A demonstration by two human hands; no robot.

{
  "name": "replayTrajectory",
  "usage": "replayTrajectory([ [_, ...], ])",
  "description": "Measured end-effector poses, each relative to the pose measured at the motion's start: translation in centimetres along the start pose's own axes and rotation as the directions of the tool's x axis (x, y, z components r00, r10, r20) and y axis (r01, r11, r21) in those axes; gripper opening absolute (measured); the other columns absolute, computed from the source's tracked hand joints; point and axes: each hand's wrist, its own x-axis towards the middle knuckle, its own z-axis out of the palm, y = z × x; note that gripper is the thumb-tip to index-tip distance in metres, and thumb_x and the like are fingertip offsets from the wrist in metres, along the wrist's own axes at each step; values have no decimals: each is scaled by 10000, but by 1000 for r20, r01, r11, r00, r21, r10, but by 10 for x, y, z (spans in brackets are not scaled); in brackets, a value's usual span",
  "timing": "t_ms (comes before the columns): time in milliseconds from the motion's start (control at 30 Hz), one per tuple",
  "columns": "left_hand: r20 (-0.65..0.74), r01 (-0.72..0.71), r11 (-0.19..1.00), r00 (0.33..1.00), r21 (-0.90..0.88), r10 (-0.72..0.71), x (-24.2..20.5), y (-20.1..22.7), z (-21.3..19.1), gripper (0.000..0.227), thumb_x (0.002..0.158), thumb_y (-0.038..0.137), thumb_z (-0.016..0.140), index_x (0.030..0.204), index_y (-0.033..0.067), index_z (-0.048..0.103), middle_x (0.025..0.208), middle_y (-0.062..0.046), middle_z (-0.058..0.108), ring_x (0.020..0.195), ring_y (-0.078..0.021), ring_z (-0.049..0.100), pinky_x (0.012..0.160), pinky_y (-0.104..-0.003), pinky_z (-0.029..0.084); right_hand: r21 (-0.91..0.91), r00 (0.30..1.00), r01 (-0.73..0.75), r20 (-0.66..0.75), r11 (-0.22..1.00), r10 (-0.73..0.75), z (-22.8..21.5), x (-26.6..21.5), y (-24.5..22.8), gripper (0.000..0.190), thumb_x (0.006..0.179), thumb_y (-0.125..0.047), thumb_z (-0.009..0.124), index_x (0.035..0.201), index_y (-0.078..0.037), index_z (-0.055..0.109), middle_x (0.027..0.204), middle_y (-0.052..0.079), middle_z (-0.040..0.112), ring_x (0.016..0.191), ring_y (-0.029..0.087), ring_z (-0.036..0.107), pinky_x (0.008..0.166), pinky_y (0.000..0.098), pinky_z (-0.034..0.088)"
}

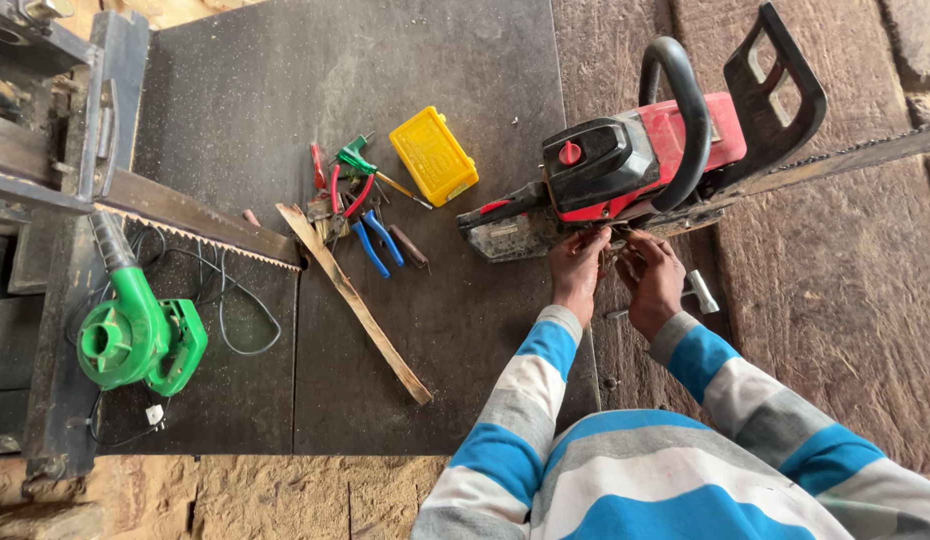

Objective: The person disassembles a chainsaw on a workbench. They use a T-handle wrench to loosen the side cover, remove the cover and chain, and then use a brush to clean the guide bar.

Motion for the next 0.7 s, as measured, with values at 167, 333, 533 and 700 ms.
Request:
replayTrajectory([
  [167,92,72,997,993,-34,-69,-14,16,-6,288,983,428,712,995,154,800,827,18,715,692,-71,612,549,-238,450,169,989,-19,150,985,-7,-5,0,-1,124,1014,-274,551,997,-164,606,1002,-9,685,964,135,683,907,400,557],
  [333,163,122,992,979,0,-121,-9,13,-8,239,926,405,720,1019,194,782,877,71,738,685,-59,622,573,-245,465,-137,915,94,403,986,-32,-21,7,-7,279,1042,-349,411,932,-119,525,954,55,678,893,213,659,852,409,530],
  [533,227,46,993,971,107,-70,7,-1,-1,165,920,290,785,999,146,785,830,50,707,639,-27,578,540,-209,453,-439,855,285,518,852,-20,-44,23,-20,200,929,-182,401,863,-44,531,850,140,588,761,261,572,722,437,521],
  [700,272,142,989,951,33,-145,10,0,-6,120,936,253,793,934,142,745,735,26,649,530,-34,525,423,-188,376,-755,848,412,523,510,90,-42,15,-22,417,956,-245,364,902,-15,707,941,169,731,872,273,674,867,412,539],
])
